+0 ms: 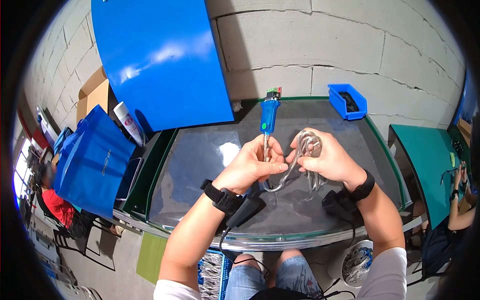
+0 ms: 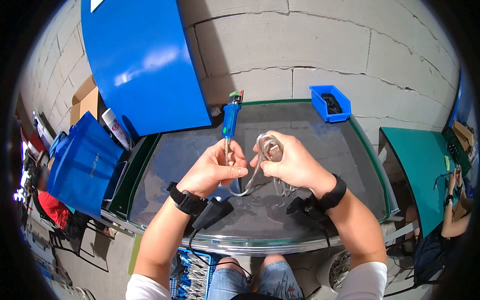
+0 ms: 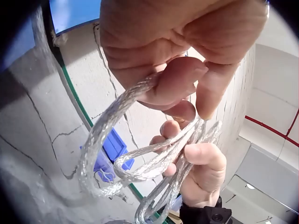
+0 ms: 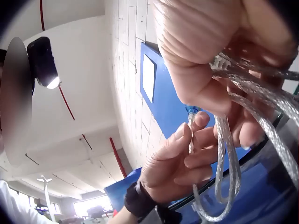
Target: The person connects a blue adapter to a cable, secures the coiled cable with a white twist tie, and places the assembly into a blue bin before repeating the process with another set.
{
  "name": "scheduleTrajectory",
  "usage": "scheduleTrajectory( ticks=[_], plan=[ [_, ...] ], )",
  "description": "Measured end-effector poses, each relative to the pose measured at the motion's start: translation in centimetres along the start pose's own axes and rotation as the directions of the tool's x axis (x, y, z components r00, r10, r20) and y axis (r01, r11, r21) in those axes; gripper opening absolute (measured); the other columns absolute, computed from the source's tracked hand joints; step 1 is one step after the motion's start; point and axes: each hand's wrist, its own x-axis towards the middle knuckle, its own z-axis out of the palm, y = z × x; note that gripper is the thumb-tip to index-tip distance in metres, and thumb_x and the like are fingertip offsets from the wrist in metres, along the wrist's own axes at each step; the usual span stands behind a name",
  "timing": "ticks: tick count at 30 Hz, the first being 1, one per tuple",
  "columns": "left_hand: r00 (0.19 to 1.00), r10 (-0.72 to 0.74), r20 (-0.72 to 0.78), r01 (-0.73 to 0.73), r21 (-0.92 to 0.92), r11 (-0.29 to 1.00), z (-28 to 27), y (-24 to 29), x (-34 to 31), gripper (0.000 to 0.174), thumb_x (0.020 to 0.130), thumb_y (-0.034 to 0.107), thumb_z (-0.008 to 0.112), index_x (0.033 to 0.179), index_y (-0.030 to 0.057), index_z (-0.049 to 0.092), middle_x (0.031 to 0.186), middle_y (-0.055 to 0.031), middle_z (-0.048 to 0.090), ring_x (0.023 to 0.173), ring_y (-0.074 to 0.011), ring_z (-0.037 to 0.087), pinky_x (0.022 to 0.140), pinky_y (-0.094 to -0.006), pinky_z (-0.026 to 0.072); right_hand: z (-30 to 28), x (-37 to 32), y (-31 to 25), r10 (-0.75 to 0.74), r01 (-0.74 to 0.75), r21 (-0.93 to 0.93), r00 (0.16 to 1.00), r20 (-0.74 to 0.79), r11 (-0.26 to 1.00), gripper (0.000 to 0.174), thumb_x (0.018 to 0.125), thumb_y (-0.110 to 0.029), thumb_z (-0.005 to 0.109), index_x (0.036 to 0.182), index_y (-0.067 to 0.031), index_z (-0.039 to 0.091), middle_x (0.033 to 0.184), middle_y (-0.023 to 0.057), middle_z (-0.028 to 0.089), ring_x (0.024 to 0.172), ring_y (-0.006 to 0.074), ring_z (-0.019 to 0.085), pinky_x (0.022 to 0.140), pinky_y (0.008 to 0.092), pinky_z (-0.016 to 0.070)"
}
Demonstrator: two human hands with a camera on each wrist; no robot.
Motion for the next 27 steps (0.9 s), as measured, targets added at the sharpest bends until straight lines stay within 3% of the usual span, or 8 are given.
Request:
scheduleTrajectory(
  ticks=[7,11,14,17,19,23,25,27],
  plan=[
    [1.0,-0.013,-0.002,0.013,0.101,0.995,0.4,0.1,0.1,0.037,0.066,-0.001,0.076,0.087,0.0097,0.048,0.07,0.0045,0.052,0.058,-0.0022,0.047,0.045,-0.017,0.0318,1.4,0.1,0.6,-0.051,0.055,0.02,0.987,-0.151,0.998,0.027,0.076,-0.002,0.059,0.102,0.0014,0.051,0.084,0.0064,0.061,0.071,0.0094,0.058,0.06,0.0241,0.0498],
    [1.0,-0.003,-0.015,0.005,0.144,0.99,0.3,-0.5,0.5,0.038,0.065,0.0,0.077,0.086,0.0096,0.047,0.07,0.0053,0.049,0.059,-0.0022,0.047,0.047,-0.017,0.0335,1.7,0.2,0.7,-0.064,0.066,0.007,0.989,-0.133,0.998,0.025,0.079,-0.003,0.061,0.101,0.0009,0.051,0.085,0.0062,0.06,0.077,0.0105,0.059,0.062,0.0237,0.0505],
    [0.999,0.041,-0.019,-0.037,0.19,0.981,0.2,-1.7,1.0,0.037,0.066,0.0,0.076,0.085,0.0091,0.046,0.07,0.0056,0.05,0.059,-0.0023,0.047,0.048,-0.0173,0.0354,2.2,0.2,0.4,-0.083,0.085,0.007,0.989,-0.125,0.996,0.024,0.079,-0.002,0.061,0.101,0.0011,0.052,0.084,0.0046,0.059,0.073,0.0085,0.057,0.061,0.0226,0.0482],
    [0.997,0.065,-0.036,-0.057,0.203,0.978,0.2,-1.9,1.1,0.033,0.068,-0.001,0.075,0.084,0.0083,0.047,0.07,0.0058,0.05,0.059,-0.0023,0.047,0.049,-0.0179,0.0369,2.3,0.1,0.2,-0.143,0.106,-0.185,0.969,-0.2,0.977,0.024,0.073,-0.005,0.065,0.095,0.0006,0.056,0.079,0.0038,0.06,0.069,0.0067,0.053,0.064,0.0249,0.0472],
    [0.997,-0.03,-0.075,0.046,0.221,0.974,0.6,-0.8,0.6,0.028,0.072,0.0,0.072,0.085,0.0074,0.048,0.069,0.0057,0.051,0.059,-0.002,0.047,0.049,-0.0172,0.035,2.0,0.2,0.4,-0.114,0.088,-0.132,0.972,-0.205,0.987,0.026,0.072,-0.006,0.066,0.095,0.0007,0.056,0.078,0.0037,0.061,0.071,0.0074,0.055,0.066,0.0258,0.0474],
    [0.998,-0.023,-0.06,0.035,0.213,0.976,0.6,-0.5,0.4,0.021,0.075,0.003,0.07,0.085,0.007,0.051,0.069,0.0058,0.052,0.057,-0.0019,0.045,0.047,-0.017,0.0323,1.7,-0.2,-0.2,-0.15,0.097,-0.221,0.96,-0.235,0.97,0.029,0.071,-0.007,0.068,0.097,0.0009,0.056,0.079,0.0041,0.062,0.073,0.0084,0.058,0.067,0.0264,0.0478],
    [0.994,-0.003,-0.109,0.032,0.258,0.966,0.3,-1.0,0.5,0.016,0.078,0.007,0.068,0.085,0.0078,0.054,0.069,0.0067,0.052,0.054,-0.001,0.041,0.046,-0.0167,0.0278,1.6,-0.5,-1.0,-0.225,0.077,-0.464,0.935,-0.272,0.882,0.027,0.073,-0.007,0.068,0.095,0.0019,0.056,0.079,0.0051,0.062,0.076,0.0093,0.06,0.065,0.027,0.0489],
    [0.99,-0.022,-0.136,0.052,0.222,0.974,0.5,-0.5,0.3,0.014,0.078,0.008,0.068,0.085,0.0083,0.055,0.069,0.007,0.052,0.054,-0.0005,0.04,0.046,-0.0167,0.0265,1.4,-0.5,-1.2,-0.14,0.038,-0.328,0.946,-0.293,0.944,0.025,0.074,-0.007,0.067,0.094,0.0021,0.055,0.078,0.0053,0.062,0.075,0.0096,0.061,0.063,0.0265,0.0497]
  ],
)
